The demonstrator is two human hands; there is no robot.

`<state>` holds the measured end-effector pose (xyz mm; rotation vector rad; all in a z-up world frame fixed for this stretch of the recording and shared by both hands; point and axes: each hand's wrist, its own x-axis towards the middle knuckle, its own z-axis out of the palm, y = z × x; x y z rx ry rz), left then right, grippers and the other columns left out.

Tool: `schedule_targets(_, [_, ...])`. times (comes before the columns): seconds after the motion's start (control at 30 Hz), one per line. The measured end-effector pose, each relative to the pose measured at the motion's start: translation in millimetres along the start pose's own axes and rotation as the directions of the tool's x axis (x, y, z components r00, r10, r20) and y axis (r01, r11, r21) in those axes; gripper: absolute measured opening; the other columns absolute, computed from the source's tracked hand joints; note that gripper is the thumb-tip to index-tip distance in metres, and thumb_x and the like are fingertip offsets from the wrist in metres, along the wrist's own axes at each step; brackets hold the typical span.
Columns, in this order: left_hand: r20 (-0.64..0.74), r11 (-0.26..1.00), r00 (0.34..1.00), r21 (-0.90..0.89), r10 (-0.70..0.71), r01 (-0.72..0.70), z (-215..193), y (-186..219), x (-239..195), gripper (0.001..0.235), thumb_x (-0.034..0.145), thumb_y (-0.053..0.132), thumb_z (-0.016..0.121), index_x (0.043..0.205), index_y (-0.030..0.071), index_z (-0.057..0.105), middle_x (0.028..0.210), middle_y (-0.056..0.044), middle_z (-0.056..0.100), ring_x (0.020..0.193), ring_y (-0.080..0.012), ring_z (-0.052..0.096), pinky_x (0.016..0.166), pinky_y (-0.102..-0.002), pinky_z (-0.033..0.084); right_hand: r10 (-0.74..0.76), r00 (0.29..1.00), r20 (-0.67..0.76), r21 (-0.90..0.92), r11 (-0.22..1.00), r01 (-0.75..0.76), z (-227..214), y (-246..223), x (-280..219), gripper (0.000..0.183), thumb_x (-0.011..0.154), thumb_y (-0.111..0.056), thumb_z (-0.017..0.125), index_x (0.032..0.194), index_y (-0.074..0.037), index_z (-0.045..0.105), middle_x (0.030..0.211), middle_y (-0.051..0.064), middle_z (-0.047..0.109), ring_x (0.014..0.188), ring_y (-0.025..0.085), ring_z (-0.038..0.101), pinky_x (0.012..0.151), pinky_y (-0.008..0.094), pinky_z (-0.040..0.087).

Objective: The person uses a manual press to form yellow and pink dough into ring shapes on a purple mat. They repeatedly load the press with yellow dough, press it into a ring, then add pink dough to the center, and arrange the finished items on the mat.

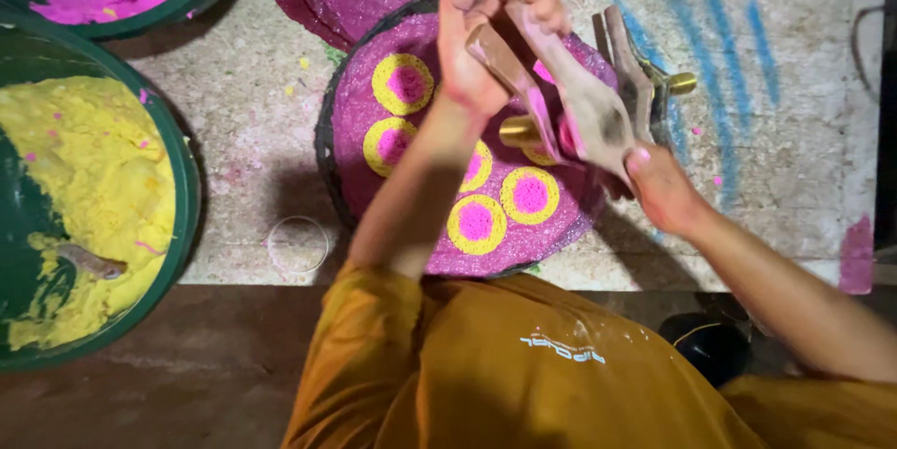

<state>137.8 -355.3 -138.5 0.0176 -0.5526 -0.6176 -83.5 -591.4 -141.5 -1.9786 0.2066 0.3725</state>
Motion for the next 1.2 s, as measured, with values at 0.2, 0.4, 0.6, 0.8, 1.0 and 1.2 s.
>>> schedule_targets(0.2, [-0.138, 0.304, 0.99, 0.945, 0.032, 0.122, 70, 111, -92, 0.035, 0.113, 0.031, 0.045, 0.129, 0.007, 0.066, 0.148, -0.013, 0.058, 0.126, -0.0242, 0.064, 0.115, -0.038, 0.052, -0.16, 0.868, -0.47, 0.355, 0.866, 0.352, -1, 46, -94, 0.073, 0.096, -0.058, 0.068, 0.137, -0.001, 0.048, 0.129, 0.003, 0.058, 0.117, 0.016, 0.057, 0.098, 0.033, 0.049])
schedule_targets(0.4, [-0.353, -0.456, 0.799, 0.677, 0.488, 0.578, 54, 132, -201, 0.025, 0.1, 0.017, 0.06, 0.12, 0.006, 0.067, 0.116, -0.015, 0.066, 0.109, -0.0323, 0.064, 0.096, -0.041, 0.052, -0.118, 0.587, -0.801, -0.205, 0.975, -0.083, -5, 115, -151, 0.064, 0.111, -0.058, 0.066, 0.117, 0.005, 0.058, 0.103, 0.014, 0.063, 0.088, 0.032, 0.058, 0.081, 0.045, 0.045])
schedule_targets(0.6, [-0.273, -0.769, 0.846, 0.357, 0.458, 0.531, 44, 121, -228, 0.03, 0.088, 0.026, 0.071, 0.11, 0.007, 0.072, 0.121, -0.016, 0.06, 0.112, -0.0378, 0.053, 0.094, -0.05, 0.044, -0.061, 0.416, -0.907, -0.364, 0.608, -0.705, 29, 175, -171, 0.067, 0.093, -0.066, 0.079, 0.111, -0.001, 0.07, 0.101, 0.021, 0.071, 0.094, 0.047, 0.066, 0.076, 0.057, 0.048])
schedule_targets(0.8, [-0.243, -0.812, 0.871, 0.322, 0.426, 0.487, 43, 123, -215, 0.04, 0.086, 0.031, 0.073, 0.116, 0.006, 0.071, 0.123, -0.015, 0.058, 0.115, -0.0358, 0.05, 0.094, -0.05, 0.041, -0.248, 0.44, -0.863, -0.504, 0.383, -0.774, 48, 136, -160, 0.075, 0.085, -0.067, 0.084, 0.121, -0.002, 0.07, 0.119, 0.028, 0.066, 0.114, 0.047, 0.059, 0.089, 0.057, 0.043])
schedule_targets(1.0, [-0.244, -0.838, 0.905, 0.35, 0.349, 0.418, 21, 131, -200, 0.034, 0.083, 0.029, 0.075, 0.11, 0.009, 0.072, 0.118, -0.012, 0.06, 0.116, -0.0337, 0.051, 0.094, -0.05, 0.041, -0.431, 0.526, -0.733, -0.562, 0.819, -0.113, 68, 56, -85, 0.032, 0.097, -0.013, 0.078, 0.126, -0.004, 0.069, 0.119, 0.019, 0.067, 0.117, 0.039, 0.061, 0.105, 0.048, 0.046])
schedule_targets(1.2, [-0.282, -0.832, 0.908, 0.381, 0.311, 0.403, -1, 133, -191, 0.019, 0.085, 0.026, 0.074, 0.098, 0.013, 0.071, 0.109, -0.012, 0.063, 0.112, -0.0328, 0.054, 0.097, -0.049, 0.041, -0.332, 0.668, -0.666, -0.609, 0.759, -0.23, 85, 16, 26, 0.026, 0.093, -0.022, 0.077, 0.115, -0.007, 0.076, 0.111, 0.021, 0.069, 0.106, 0.042, 0.064, 0.092, 0.051, 0.051])
